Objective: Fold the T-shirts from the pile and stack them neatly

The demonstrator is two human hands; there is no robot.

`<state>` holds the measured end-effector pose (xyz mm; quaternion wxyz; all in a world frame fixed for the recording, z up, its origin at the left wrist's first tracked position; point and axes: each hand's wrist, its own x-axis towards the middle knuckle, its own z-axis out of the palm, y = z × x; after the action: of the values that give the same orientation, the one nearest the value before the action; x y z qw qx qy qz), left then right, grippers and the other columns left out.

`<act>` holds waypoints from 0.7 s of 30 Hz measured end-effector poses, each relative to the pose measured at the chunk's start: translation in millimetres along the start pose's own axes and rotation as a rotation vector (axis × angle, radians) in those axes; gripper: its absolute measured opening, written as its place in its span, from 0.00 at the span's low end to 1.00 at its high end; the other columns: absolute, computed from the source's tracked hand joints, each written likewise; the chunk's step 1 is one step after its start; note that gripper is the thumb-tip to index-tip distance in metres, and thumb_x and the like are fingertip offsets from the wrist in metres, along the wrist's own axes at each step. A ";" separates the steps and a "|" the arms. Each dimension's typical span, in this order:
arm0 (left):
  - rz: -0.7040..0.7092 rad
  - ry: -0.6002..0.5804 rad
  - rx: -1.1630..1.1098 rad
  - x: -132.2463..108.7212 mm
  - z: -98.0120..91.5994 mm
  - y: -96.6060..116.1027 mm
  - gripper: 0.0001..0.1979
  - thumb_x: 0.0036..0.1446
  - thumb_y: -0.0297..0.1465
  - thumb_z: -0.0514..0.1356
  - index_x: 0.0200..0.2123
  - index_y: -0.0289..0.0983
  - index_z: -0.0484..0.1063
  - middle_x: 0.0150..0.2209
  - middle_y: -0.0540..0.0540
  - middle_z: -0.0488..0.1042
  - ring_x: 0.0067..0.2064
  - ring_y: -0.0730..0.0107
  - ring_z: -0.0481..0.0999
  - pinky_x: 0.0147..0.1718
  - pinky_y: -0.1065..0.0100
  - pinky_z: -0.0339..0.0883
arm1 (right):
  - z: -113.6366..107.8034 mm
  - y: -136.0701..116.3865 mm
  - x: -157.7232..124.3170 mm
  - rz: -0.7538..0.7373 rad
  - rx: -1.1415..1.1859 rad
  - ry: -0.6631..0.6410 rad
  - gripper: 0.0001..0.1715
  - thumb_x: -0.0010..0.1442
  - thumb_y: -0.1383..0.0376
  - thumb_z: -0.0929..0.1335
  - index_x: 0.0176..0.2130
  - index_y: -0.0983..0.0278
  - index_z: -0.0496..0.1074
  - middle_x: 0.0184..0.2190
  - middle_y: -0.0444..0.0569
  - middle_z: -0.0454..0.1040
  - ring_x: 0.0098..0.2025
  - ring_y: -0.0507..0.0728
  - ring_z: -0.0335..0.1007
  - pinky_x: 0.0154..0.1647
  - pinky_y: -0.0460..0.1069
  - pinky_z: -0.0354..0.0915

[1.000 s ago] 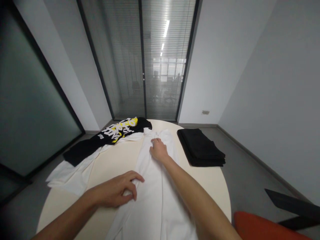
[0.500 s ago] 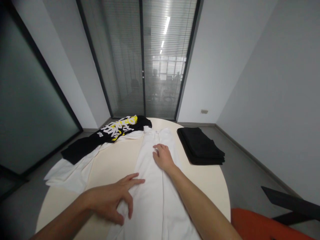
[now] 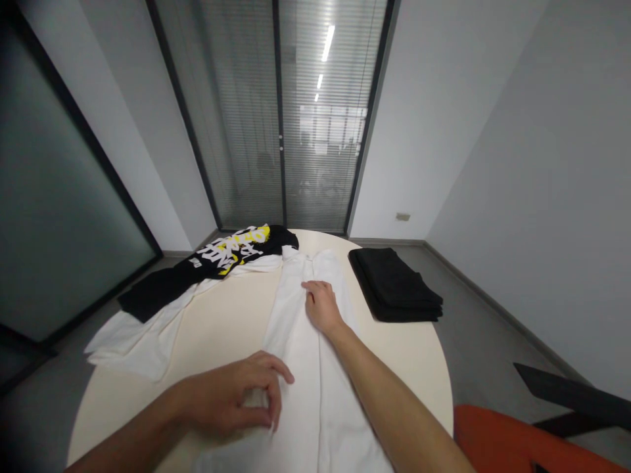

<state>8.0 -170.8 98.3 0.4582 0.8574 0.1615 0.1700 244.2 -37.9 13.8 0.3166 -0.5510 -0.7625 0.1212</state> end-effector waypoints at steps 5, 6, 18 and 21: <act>0.111 -0.096 0.197 12.7 35.7 -14.8 0.07 0.61 0.30 0.63 0.43 0.41 0.77 0.38 0.47 0.79 0.58 0.60 0.70 0.59 0.59 0.58 | 0.5 2.7 -1.5 0.032 -0.015 -0.017 0.23 0.63 0.73 0.61 0.53 0.64 0.77 0.52 0.51 0.77 0.58 0.61 0.63 0.62 0.55 0.59; 0.134 -0.120 0.217 13.4 38.5 -17.1 0.05 0.61 0.31 0.64 0.41 0.42 0.77 0.36 0.49 0.79 0.57 0.60 0.70 0.60 0.59 0.57 | 0.2 2.4 -1.8 0.032 -0.021 -0.025 0.23 0.64 0.72 0.61 0.53 0.63 0.77 0.52 0.51 0.77 0.59 0.61 0.63 0.63 0.55 0.59; -0.085 0.002 0.368 20.6 40.4 -3.5 0.21 0.58 0.50 0.65 0.47 0.41 0.72 0.48 0.45 0.73 0.47 0.63 0.73 0.43 0.66 0.64 | 1.3 4.5 -0.8 0.027 -0.038 -0.016 0.23 0.64 0.73 0.61 0.54 0.67 0.76 0.52 0.52 0.77 0.58 0.60 0.64 0.63 0.53 0.59; -0.290 -0.113 0.451 12.8 34.2 4.1 0.26 0.52 0.56 0.65 0.40 0.41 0.70 0.39 0.49 0.75 0.40 0.62 0.74 0.38 0.65 0.62 | 1.8 6.0 -0.9 0.009 -0.049 -0.032 0.22 0.65 0.73 0.62 0.54 0.67 0.76 0.52 0.52 0.77 0.58 0.59 0.65 0.64 0.53 0.58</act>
<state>35.0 -192.4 85.7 0.2834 0.9138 0.2905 0.0145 247.9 -36.2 8.8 0.2902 -0.5601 -0.7677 0.1126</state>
